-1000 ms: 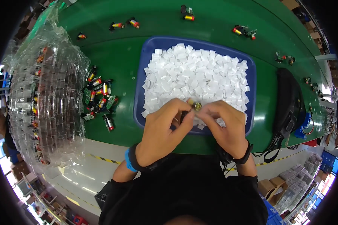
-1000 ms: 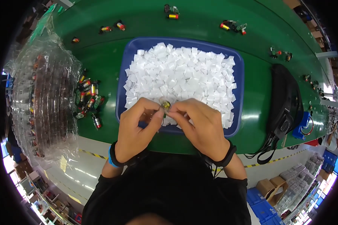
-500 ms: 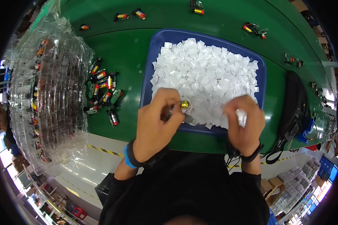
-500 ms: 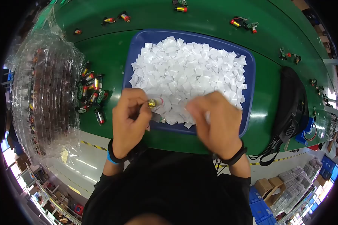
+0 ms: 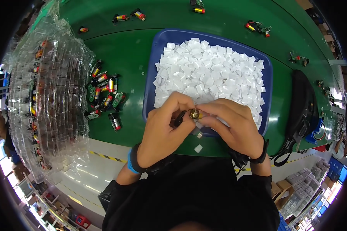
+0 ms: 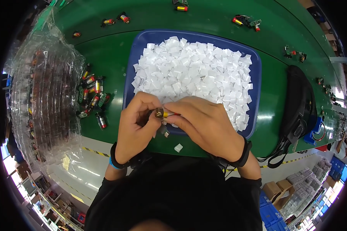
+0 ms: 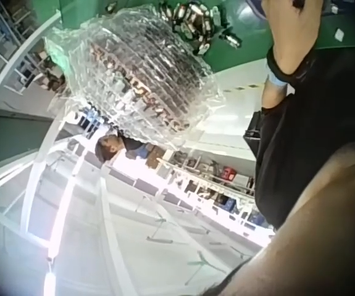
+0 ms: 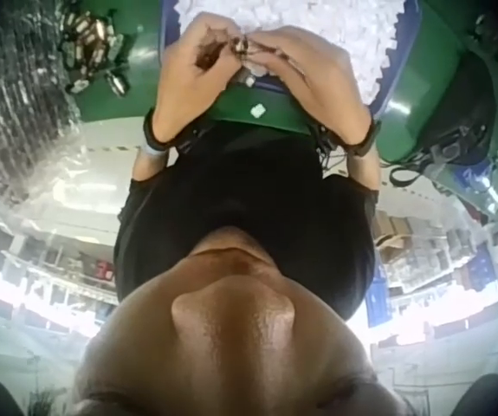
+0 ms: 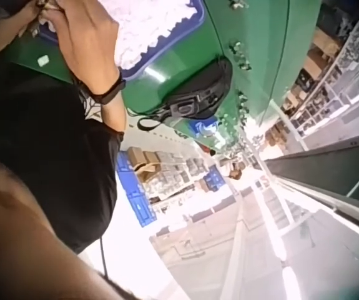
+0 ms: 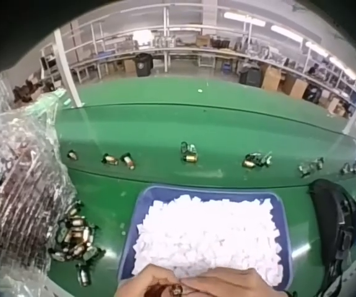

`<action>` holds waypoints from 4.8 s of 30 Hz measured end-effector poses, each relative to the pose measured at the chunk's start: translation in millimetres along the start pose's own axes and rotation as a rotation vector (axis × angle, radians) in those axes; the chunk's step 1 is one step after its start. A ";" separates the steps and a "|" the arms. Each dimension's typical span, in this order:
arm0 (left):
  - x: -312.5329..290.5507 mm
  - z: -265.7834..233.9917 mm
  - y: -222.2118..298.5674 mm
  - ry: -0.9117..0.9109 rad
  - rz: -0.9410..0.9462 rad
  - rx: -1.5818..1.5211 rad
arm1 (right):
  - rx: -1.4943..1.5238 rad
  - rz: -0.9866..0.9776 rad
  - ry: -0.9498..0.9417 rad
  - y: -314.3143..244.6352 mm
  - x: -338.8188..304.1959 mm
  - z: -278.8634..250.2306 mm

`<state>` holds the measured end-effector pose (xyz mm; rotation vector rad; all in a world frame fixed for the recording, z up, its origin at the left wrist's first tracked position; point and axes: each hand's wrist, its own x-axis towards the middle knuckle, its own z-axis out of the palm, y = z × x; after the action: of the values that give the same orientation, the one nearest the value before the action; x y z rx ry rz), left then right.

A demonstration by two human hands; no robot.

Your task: The person assembles electronic components by hand by picking up a battery and a circuit board, fitting them together, and wrapping them with white tape. After testing the assembly to ensure a green light flashes, the person places the completed unit onto the green workbench.

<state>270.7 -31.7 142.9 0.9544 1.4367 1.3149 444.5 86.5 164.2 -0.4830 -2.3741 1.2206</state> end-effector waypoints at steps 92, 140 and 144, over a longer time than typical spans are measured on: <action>-7.5 -13.0 5.3 -0.099 0.020 -0.480 | -0.031 -0.030 0.251 -26.0 -6.0 16.6; 352.6 -158.1 -31.0 0.505 0.534 1.762 | -0.731 -0.059 0.057 -5.0 -50.4 -19.3; 336.4 -90.3 16.5 0.021 0.215 1.417 | -0.767 0.005 0.145 -7.3 -42.2 -13.1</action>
<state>95.3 268.3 114.3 1.9881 2.3131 0.2257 486.3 70.9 168.2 -0.7687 -2.6392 0.2105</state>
